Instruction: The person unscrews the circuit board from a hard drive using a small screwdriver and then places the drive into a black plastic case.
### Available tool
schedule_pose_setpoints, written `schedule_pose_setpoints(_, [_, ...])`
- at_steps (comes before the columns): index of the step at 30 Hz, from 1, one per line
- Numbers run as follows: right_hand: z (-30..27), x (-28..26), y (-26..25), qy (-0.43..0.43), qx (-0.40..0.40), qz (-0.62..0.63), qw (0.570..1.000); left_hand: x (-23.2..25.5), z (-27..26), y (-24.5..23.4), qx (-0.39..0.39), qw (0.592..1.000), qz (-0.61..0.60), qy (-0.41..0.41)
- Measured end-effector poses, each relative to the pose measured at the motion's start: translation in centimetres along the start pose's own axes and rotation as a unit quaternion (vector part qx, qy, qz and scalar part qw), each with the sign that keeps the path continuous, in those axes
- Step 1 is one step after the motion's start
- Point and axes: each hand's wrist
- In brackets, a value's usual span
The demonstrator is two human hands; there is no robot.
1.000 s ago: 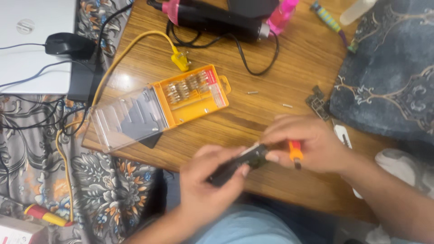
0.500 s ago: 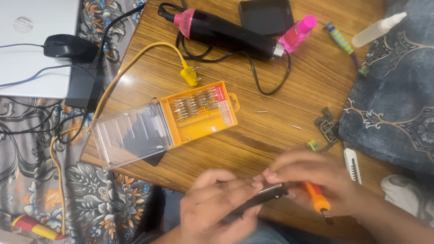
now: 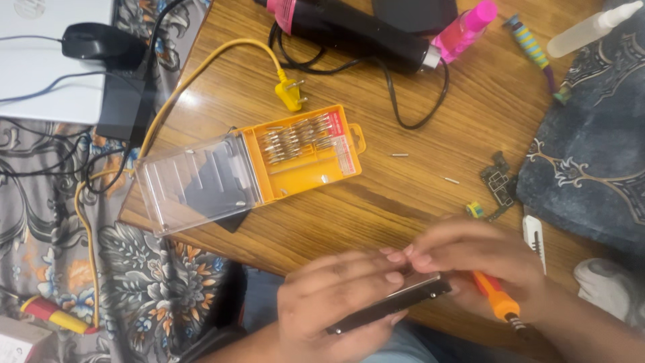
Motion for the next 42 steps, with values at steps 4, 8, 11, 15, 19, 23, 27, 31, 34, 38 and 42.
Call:
schedule_pose_setpoints(4, [-0.1,-0.1,0.3,0.002,0.002,0.003,1.0,0.2,0.0,-0.2,-0.006,1.0,0.022,0.01])
schedule_pose_setpoints(8, [0.0,-0.1,0.4,-0.008,-0.005,0.021,1.0,0.4,0.1,-0.4,-0.009,0.999,0.036,0.013])
schedule_pose_setpoints(11, [0.1,-0.1,0.4,-0.016,-0.004,0.026,1.0,0.5,0.2,-0.6,-0.014,0.999,0.043,0.012])
schedule_pose_setpoints(15, [0.1,-0.3,0.6,-0.016,0.007,0.018,1.0,0.6,0.3,-0.5,-0.013,0.999,0.04,0.007])
schedule_pose_setpoints(19, [0.3,-0.5,0.3,-0.005,-0.004,0.026,1.0,0.7,0.3,-0.4,-0.009,0.999,0.037,0.005])
schedule_pose_setpoints(23, [0.3,-0.8,0.6,-0.002,0.005,0.023,1.0,0.7,0.2,-0.4,-0.012,0.999,0.034,0.005])
schedule_pose_setpoints(27, [0.6,-0.8,0.5,0.003,0.002,0.017,1.0,0.4,0.0,-0.5,-0.022,0.999,0.031,0.004])
schedule_pose_setpoints(31, [0.8,-0.2,0.5,0.025,0.0,0.073,0.997,0.3,-0.6,0.4,0.03,0.997,0.029,-0.066])
schedule_pose_setpoints(34, [0.5,0.8,0.3,0.107,0.032,0.017,0.994,0.6,-1.0,0.9,0.059,0.97,0.009,-0.235])
schedule_pose_setpoints(38, [0.0,1.9,-1.6,0.3,0.155,0.009,0.941,-0.4,0.0,1.3,0.065,0.924,-0.034,-0.374])
schedule_pose_setpoints(42, [1.4,3.0,-2.9,0.243,0.172,-0.146,0.944,-0.5,1.0,1.1,0.021,0.895,-0.015,-0.445])
Point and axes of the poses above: each hand's wrist, its own z-axis towards the middle knuckle, its own y-axis out of the palm, x = y × z, and after that the axes turned 8 degrees about -y, right-handed
